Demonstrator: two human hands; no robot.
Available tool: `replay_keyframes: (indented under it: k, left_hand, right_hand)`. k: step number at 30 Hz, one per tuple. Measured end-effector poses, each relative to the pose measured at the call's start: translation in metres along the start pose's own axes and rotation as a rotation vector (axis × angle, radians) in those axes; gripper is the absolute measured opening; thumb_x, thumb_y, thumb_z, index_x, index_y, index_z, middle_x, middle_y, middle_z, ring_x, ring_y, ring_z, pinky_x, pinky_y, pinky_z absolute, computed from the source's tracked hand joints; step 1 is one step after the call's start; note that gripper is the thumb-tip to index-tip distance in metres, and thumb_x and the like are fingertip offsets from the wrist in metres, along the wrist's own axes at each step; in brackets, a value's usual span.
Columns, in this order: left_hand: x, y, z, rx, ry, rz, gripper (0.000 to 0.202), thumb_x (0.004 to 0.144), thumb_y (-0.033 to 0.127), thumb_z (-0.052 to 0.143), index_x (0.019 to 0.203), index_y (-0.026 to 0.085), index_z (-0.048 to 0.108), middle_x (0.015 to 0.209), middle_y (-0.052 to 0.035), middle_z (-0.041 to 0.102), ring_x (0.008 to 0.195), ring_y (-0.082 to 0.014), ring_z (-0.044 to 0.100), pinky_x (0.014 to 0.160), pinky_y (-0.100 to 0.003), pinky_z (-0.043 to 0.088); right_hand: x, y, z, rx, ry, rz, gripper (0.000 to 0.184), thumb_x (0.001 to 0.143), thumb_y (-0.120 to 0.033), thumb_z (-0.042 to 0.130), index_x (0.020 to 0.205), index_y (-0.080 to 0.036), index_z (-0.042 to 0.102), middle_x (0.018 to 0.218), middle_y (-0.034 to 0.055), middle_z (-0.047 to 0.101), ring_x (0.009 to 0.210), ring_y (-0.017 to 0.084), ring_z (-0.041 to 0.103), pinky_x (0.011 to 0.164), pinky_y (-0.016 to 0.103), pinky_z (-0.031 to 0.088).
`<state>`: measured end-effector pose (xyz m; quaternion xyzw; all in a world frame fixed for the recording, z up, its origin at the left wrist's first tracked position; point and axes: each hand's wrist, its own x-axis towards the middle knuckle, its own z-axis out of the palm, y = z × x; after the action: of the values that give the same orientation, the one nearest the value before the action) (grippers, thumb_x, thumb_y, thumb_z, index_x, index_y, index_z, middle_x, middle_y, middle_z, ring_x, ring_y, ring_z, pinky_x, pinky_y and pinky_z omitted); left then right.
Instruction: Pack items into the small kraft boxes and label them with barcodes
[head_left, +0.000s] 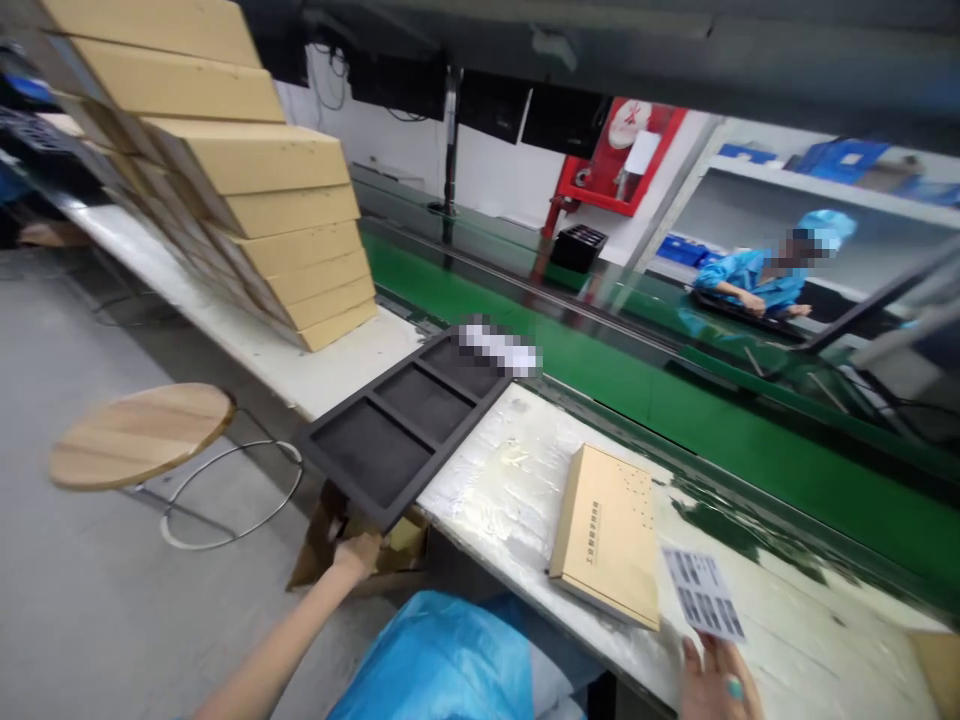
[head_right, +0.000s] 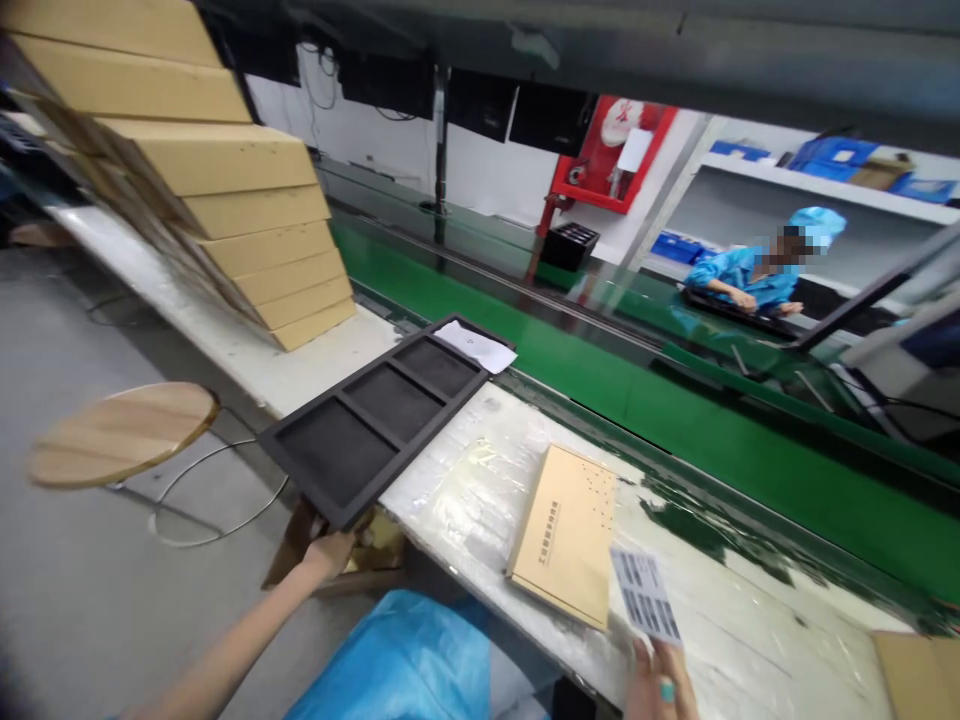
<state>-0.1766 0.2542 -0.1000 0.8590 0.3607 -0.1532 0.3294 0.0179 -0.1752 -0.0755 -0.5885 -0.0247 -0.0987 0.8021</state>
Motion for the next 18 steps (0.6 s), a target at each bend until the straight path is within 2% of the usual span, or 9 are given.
replay_keyframes:
  k: [2,4,5,6,8,10,12,15,18]
  left_hand:
    - [-0.016,0.034,0.008,-0.030,-0.247,0.218,0.030,0.085,0.045,0.073,0.089,0.015,0.073,0.076,-0.0055,0.072,0.076,-0.0231,0.071,0.079,-0.036,0.057]
    - [-0.034,0.074,0.015,-0.177,-0.460,0.531,0.033,0.085,0.051,0.071,0.090,0.019,0.077,0.076,-0.0047,0.075,0.079,-0.0230,0.074,0.083,-0.032,0.057]
    - [-0.040,0.096,0.017,-0.356,-0.514,0.714,0.039,0.089,0.056,0.065,0.097,0.020,0.077,0.085,-0.0068,0.077,0.087,-0.0242,0.074,0.090,-0.034,0.057]
    - [-0.045,0.119,0.019,-0.547,-0.488,0.827,0.047,0.091,0.062,0.059,0.107,0.021,0.076,0.099,-0.0090,0.077,0.098,-0.0262,0.073,0.098,-0.038,0.054]
    - [-0.046,0.166,0.026,-0.805,-0.290,0.868,0.056,0.095,0.064,0.051,0.131,0.024,0.064,0.130,-0.0121,0.067,0.126,-0.0301,0.060,0.113,-0.047,0.042]
    - [-0.041,0.206,0.039,-0.814,-0.051,0.812,0.061,0.098,0.059,0.050,0.150,0.028,0.043,0.153,-0.0111,0.046,0.145,-0.0309,0.037,0.121,-0.055,0.027]
    - [-0.037,0.230,0.057,-0.740,0.101,0.857,0.066,0.100,0.052,0.049,0.157,0.029,0.025,0.164,-0.0098,0.026,0.152,-0.0314,0.019,0.123,-0.060,0.019]
    - [-0.041,0.227,0.083,-0.648,0.201,1.031,0.078,0.096,0.052,0.056,0.159,0.025,0.020,0.166,-0.0144,0.013,0.152,-0.0372,0.017,0.118,-0.063,0.027]
    - [-0.052,0.197,0.095,-0.535,0.291,1.198,0.071,0.091,0.048,0.065,0.150,0.021,0.037,0.166,-0.0203,0.011,0.147,-0.0423,0.029,0.109,-0.059,0.044]
  right_hand:
    - [0.000,-0.006,0.013,0.000,-0.136,0.007,0.041,0.085,-0.045,0.072,0.125,-0.035,0.066,0.140,0.0069,0.058,0.132,0.036,0.049,0.109,0.065,0.034]
    - [-0.002,-0.018,0.036,-0.007,-0.237,0.028,0.062,0.094,-0.048,0.062,0.151,-0.043,0.037,0.153,0.0059,0.046,0.141,0.031,0.042,0.115,0.063,0.027]
    - [-0.005,-0.024,0.049,-0.036,-0.236,0.042,0.072,0.097,-0.051,0.057,0.158,-0.041,0.020,0.155,0.0079,0.042,0.142,0.031,0.040,0.117,0.062,0.024]
    - [-0.007,-0.028,0.063,-0.085,-0.225,0.063,0.082,0.097,-0.053,0.057,0.159,-0.039,0.006,0.155,0.0096,0.042,0.142,0.030,0.040,0.117,0.062,0.024]
    - [-0.014,-0.032,0.087,-0.168,-0.189,0.089,0.095,0.096,-0.057,0.057,0.159,-0.034,-0.010,0.153,0.0128,0.045,0.141,0.030,0.041,0.116,0.062,0.024]
    - [-0.021,-0.031,0.103,-0.223,-0.149,0.104,0.100,0.096,-0.060,0.056,0.158,-0.030,-0.017,0.153,0.0153,0.044,0.141,0.030,0.042,0.116,0.059,0.027]
    - [-0.028,-0.029,0.110,-0.261,-0.099,0.093,0.100,0.096,-0.062,0.054,0.158,-0.027,-0.017,0.154,0.0177,0.041,0.140,0.030,0.043,0.116,0.057,0.030]
    - [-0.041,-0.035,0.108,-0.266,-0.019,0.078,0.099,0.097,-0.065,0.050,0.159,-0.023,-0.015,0.149,0.0199,0.048,0.137,0.033,0.047,0.115,0.058,0.032]
    - [-0.057,-0.046,0.100,-0.222,0.033,0.073,0.097,0.098,-0.064,0.047,0.159,-0.021,-0.015,0.142,0.0207,0.055,0.132,0.036,0.052,0.109,0.058,0.040]
